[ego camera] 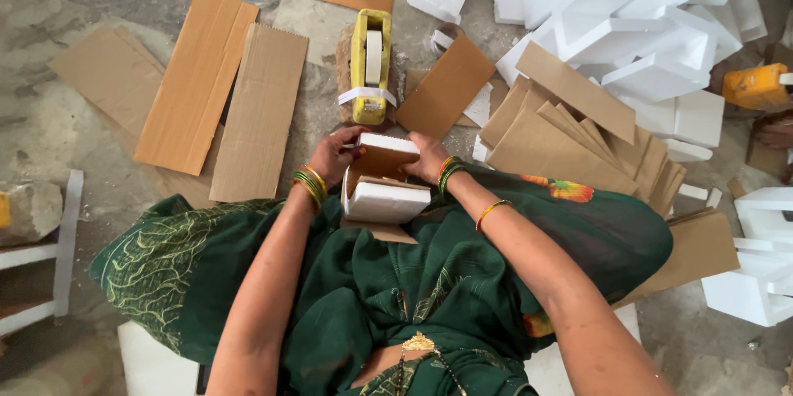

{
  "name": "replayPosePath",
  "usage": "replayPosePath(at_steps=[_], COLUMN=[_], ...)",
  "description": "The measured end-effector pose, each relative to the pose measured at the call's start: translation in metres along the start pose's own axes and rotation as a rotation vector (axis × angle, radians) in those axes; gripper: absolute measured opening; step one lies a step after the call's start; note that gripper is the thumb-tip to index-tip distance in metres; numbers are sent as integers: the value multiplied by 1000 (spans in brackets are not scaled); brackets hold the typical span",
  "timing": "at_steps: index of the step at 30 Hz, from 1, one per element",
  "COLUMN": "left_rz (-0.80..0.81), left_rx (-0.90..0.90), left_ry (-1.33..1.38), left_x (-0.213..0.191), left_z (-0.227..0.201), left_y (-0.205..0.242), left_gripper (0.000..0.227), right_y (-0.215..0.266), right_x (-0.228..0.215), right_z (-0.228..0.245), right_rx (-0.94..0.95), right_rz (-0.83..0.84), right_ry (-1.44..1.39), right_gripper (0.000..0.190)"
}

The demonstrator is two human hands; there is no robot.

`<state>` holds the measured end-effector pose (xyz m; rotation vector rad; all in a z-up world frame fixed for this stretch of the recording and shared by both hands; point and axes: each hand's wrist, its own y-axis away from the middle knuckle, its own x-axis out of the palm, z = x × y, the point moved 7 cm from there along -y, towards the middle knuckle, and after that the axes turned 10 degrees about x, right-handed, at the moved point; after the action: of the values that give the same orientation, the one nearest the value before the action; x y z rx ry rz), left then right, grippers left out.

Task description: The person sits on the floor and assembles small cardboard boxes by inserting white foam inserts into the cardboard shells. They use a tape dispenser to seal the boxes with clear tape, repeating the process for multiple units.

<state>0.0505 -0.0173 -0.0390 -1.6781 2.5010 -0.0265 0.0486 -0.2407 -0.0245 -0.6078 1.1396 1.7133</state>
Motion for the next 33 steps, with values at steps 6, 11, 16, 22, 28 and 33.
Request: replayPosePath(at_steps=[6, 11, 16, 22, 28, 33], left_rz=[-132, -159, -165, -131, -62, -117], left_rx=[209, 206, 132, 149, -16, 5], left_ry=[-379, -410, -403, -361, 83, -135], left_x=[3, 1, 1, 4, 7, 12], left_z=[-50, -61, -48, -37, -9, 11], left_y=[4, 9, 10, 6, 9, 5], left_gripper=[42, 45, 44, 50, 40, 46], right_y=[-50, -120, -89, 2, -13, -12], right_x=[-28, -8, -5, 59, 97, 92], right_z=[2, 22, 33, 21, -4, 31], right_rx=[86, 283, 335, 318, 403, 3], right_rz=[177, 104, 190, 470, 421, 375], right_ry=[-454, -753, -1082, -899, -641, -691], right_gripper=[76, 46, 26, 16, 21, 38])
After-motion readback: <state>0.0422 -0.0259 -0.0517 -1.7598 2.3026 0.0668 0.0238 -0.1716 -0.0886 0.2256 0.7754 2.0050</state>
